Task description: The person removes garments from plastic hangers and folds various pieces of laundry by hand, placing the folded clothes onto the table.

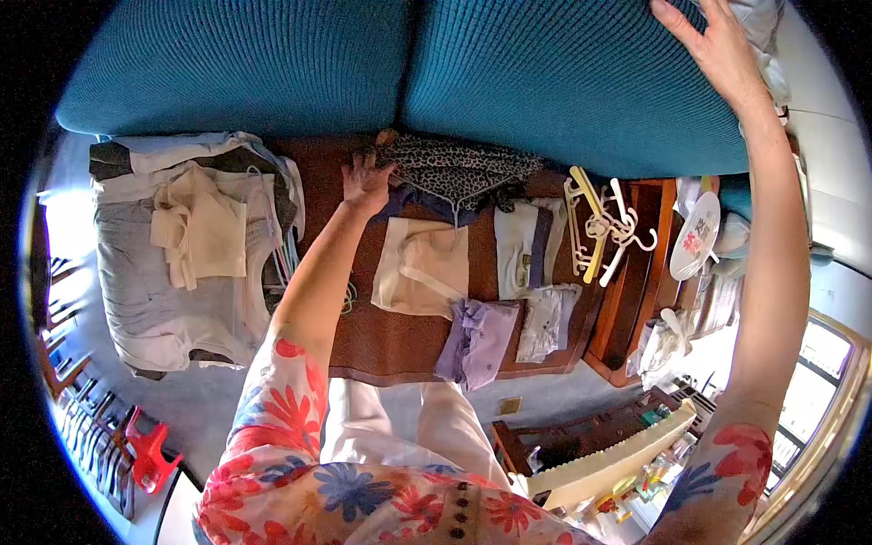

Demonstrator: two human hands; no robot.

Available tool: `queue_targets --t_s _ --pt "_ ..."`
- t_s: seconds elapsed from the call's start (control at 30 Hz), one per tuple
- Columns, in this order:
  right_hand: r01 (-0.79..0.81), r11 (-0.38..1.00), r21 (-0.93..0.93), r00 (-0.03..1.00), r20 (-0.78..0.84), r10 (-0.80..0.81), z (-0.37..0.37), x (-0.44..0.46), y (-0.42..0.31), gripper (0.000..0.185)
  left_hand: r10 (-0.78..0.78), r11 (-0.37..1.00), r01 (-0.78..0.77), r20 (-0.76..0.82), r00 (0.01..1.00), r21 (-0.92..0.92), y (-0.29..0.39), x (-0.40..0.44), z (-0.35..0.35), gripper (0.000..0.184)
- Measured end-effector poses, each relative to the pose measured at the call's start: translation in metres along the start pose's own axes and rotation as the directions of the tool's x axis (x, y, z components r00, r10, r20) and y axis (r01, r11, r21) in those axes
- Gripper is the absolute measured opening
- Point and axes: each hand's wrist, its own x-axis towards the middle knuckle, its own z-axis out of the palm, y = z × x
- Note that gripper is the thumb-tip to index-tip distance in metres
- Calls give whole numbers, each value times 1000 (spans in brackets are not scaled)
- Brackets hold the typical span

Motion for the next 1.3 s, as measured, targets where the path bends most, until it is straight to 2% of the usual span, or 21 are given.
queue_targets --t_s 0.07,0.2,0.4,0.5,0.53,0.57,0.6,0.63,0.67,0.7,0.73,0.77,0.83,0.87,0.9,0.97,1.03,1.07,1.23,1.27,1.3 --pt "73 995 69 997 -26 -71 0 1 2 69 -2 999 0 31 1000 40 6 2 5 45" --pt "51 999 -6 998 -28 -52 -1 0 1 70 7 998 -10 49 999 57 17 -3 -1 39" --pt "-34 997 -69 999 -21 32 5 2 5 73 -101 992 97 -53 993 -79 32 -19 -31 31" --pt "-9 1000 25 1000 -3 9 3 2 5 73 26 991 -64 -301 953 -118 29 -41 -61 33" --pt "-39 999 3 999 18 39 3 1 5 74 65 984 -133 -466 883 -115 28 -53 -70 31" --pt "-69 997 -19 997 37 69 1 3 3 75 66 971 -169 -489 870 -170 26 -65 -82 29" --pt "-270 962 -32 949 158 272 -11 5 -19 78 65 953 -205 -512 856 -222 24 -80 -102 27" --pt "-186 981 -59 970 148 192 -10 5 -12 82 63 932 -241 -533 843 -270 20 -94 -118 26" --pt "-220 972 -86 957 174 232 -10 6 -10 83 112 914 -329 -632 767 -238 13 -105 -131 24" --pt "-254 961 -114 942 198 272 -13 7 -14 83 121 904 -353 -645 754 -243 10 -123 -153 24" --pt "-232 963 -133 946 200 256 -11 8 -10 85 157 889 -394 -653 741 -233 3 -137 -173 23" --pt "34 946 -322 993 -95 -68 26 8 35 77 194 872 -437 -663 723 -220 -3 -150 -194 23" --pt "-53 963 -265 999 -11 51 17 8 19 79 130 813 -480 -701 702 -330 -7 -180 -242 20" --pt "-18 976 -217 999 -49 7 27 10 31 80 40 693 -483 -641 766 -534 -14 -185 -260 17" --pt "-20 973 -229 998 -56 7 23 8 25 80 41 662 -441 -559 828 -606 -17 -195 -292 16" --pt "-71 975 -213 997 -13 70 20 7 21 79 12 545 -480 -566 824 -687 -13 -210 -350 17" --pt "-77 959 -274 997 6 81 10 0 14 63 -33 538 -525 -639 769 -659 -10 -217 -401 21" --pt "-84 963 -256 996 8 89 8 -5 12 62 -114 574 -459 -621 776 -679 -3 -222 -427 31" --pt "-85 992 -91 996 -30 83 18 -3 20 60 -88 531 -664 -813 575 -527 26 -203 -519 40" --pt "-71 996 -47 997 -42 69 22 2 23 59 -91 517 -719 -865 493 -464 37 -197 -527 40" --pt "-50 999 2 997 -59 50 31 7 27 59 -121 512 -718 -867 483 -472 49 -194 -533 39"
